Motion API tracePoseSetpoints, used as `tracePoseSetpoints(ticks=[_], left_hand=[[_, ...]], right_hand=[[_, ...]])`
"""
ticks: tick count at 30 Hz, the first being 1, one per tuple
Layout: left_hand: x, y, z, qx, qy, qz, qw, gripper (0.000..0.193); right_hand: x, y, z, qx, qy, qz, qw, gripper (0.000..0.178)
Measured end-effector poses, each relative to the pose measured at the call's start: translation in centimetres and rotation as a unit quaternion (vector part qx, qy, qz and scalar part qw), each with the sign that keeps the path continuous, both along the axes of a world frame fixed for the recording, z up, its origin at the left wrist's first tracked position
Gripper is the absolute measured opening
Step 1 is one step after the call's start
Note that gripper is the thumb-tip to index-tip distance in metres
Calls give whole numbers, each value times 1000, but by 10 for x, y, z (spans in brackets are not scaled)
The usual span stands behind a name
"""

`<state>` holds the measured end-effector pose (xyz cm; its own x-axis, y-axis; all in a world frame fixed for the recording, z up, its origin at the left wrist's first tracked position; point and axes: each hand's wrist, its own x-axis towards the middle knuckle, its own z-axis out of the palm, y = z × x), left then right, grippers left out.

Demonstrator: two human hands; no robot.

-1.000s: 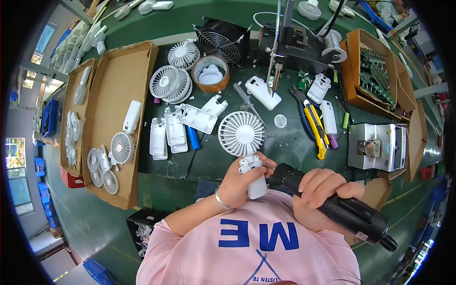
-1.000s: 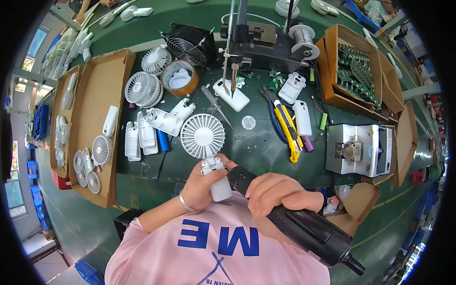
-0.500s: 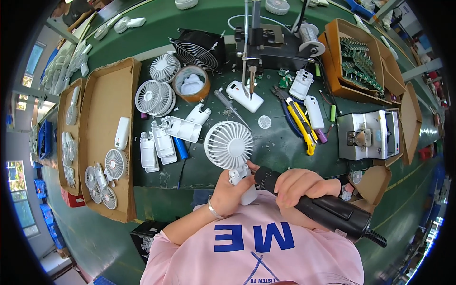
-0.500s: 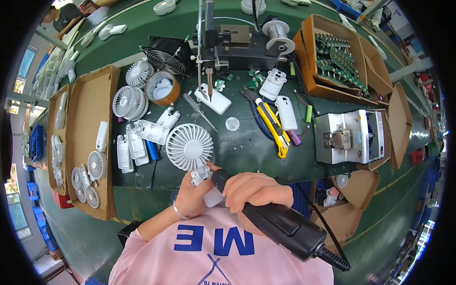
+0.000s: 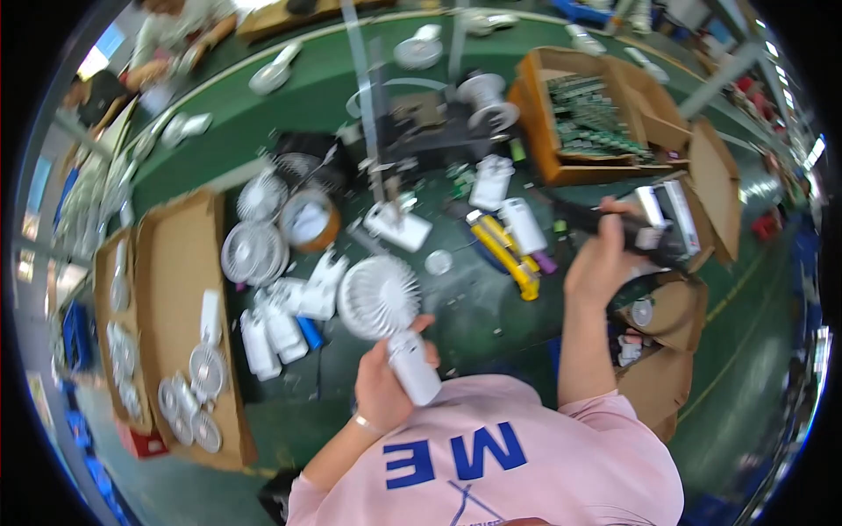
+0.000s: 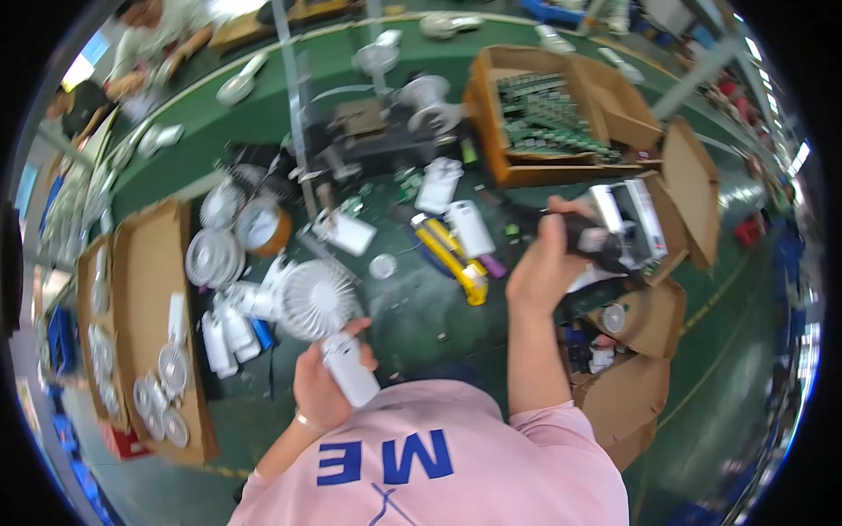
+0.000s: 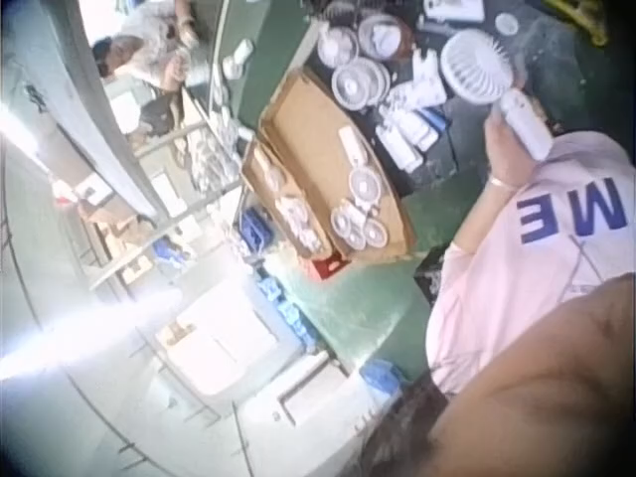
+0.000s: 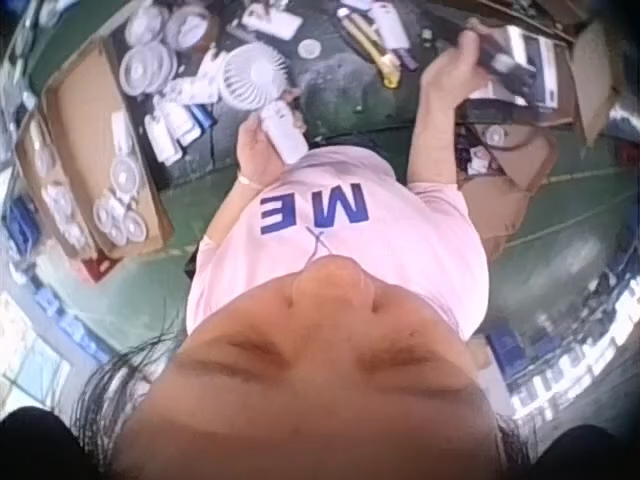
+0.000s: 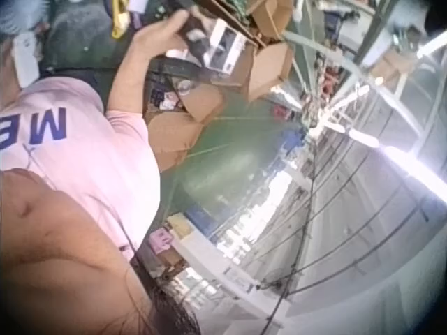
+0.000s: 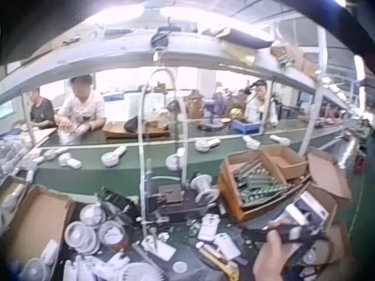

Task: The person assembles portable fans by inserting batteries into the fan handles, attaching housing components and fan covers, and fastening the parts together using an electric screwdriver.

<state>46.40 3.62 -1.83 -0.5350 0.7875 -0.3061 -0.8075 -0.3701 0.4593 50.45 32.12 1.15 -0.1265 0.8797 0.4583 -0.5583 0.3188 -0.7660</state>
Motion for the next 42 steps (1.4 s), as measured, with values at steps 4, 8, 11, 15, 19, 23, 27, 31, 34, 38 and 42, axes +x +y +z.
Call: tracePoseSetpoints(ticks=[4,8,11,15,19,23,27,31,34,38,42], left_hand=[[0,-5,9,21,32,41,998,54],[6,-13,-7,10,19,64,998,63],[9,-1,1,-22,61,75,995,72],[8,0,-3,-16,109,55,992,72],[7,2,-1,-36,93,59,993,71],[12,6,0,-20,87,62,994,66],[11,7,-1,-39,73,75,994,46],[8,5,-5,-124,25,155,980,20],[9,1,-14,-147,24,145,978,21],[11,-7,-16,-176,52,145,972,26],[13,-9,-11,-194,50,140,970,37]], right_hand=[[28,-27,-30,-152,-144,26,977,34],[47,-46,-28,-292,-138,115,939,33],[58,-27,-38,-441,-33,255,860,37],[46,-29,-51,-533,43,298,791,44],[47,-66,-41,-252,-201,402,857,36],[26,-124,-15,376,-465,265,757,47],[13,-134,-14,479,-478,237,697,41],[15,-148,-19,528,-506,239,638,36],[17,-157,-30,544,-526,229,613,33],[19,-164,-31,550,-521,236,608,31],[22,-162,-22,577,-541,243,562,31]])
